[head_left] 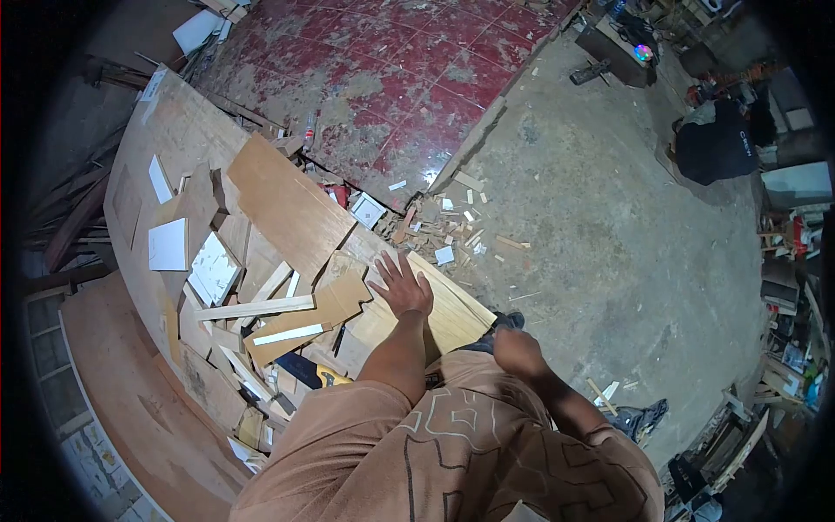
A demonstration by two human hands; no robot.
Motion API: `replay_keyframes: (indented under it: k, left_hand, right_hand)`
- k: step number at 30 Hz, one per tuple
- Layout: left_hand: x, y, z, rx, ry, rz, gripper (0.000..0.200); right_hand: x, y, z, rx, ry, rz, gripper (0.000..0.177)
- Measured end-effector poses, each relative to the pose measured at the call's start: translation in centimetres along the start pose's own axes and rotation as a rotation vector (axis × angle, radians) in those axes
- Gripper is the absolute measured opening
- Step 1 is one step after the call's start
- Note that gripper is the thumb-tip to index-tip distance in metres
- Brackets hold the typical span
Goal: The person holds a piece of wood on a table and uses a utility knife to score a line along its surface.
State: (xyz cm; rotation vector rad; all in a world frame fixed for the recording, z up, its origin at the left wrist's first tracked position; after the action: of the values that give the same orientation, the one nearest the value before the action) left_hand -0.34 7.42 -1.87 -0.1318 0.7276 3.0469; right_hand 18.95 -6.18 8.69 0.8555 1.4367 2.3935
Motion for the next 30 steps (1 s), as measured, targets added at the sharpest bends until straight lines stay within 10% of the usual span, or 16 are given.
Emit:
replay_keyframes:
  k: [9,15,30]
  left_hand:
    - [0.1,0.0,-0.1,0.006,-0.012,0.010,0.070]
    - [0.1,0.0,-0.2,-0.010,-0.010,-0.002,0.070]
    - [0.2,-0.1,-0.5,-0.018,-0.027,0.001,0.071]
  right_hand:
    - [2.6,-11.7,-2.5,-0.203,0.008,0.100,0.023]
    - [0.8,0.6,0.5,0.058,0.017,-0.061,0.027]
    - [2.3,-8.6,-1.9,-0.090,-0.026,-0.035,0.028]
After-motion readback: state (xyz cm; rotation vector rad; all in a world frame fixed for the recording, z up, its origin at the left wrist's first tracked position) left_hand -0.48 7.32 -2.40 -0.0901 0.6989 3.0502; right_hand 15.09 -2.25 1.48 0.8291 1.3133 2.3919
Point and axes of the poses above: each hand's wrist, its own y-axis away from the middle knuckle, its own z-axis out of the back of the hand, x = y × z, the point moved 5 cm from there along -y, towards the middle knuckle, and after that the axes turned 15 degrees about x, right-handed, at the moved point
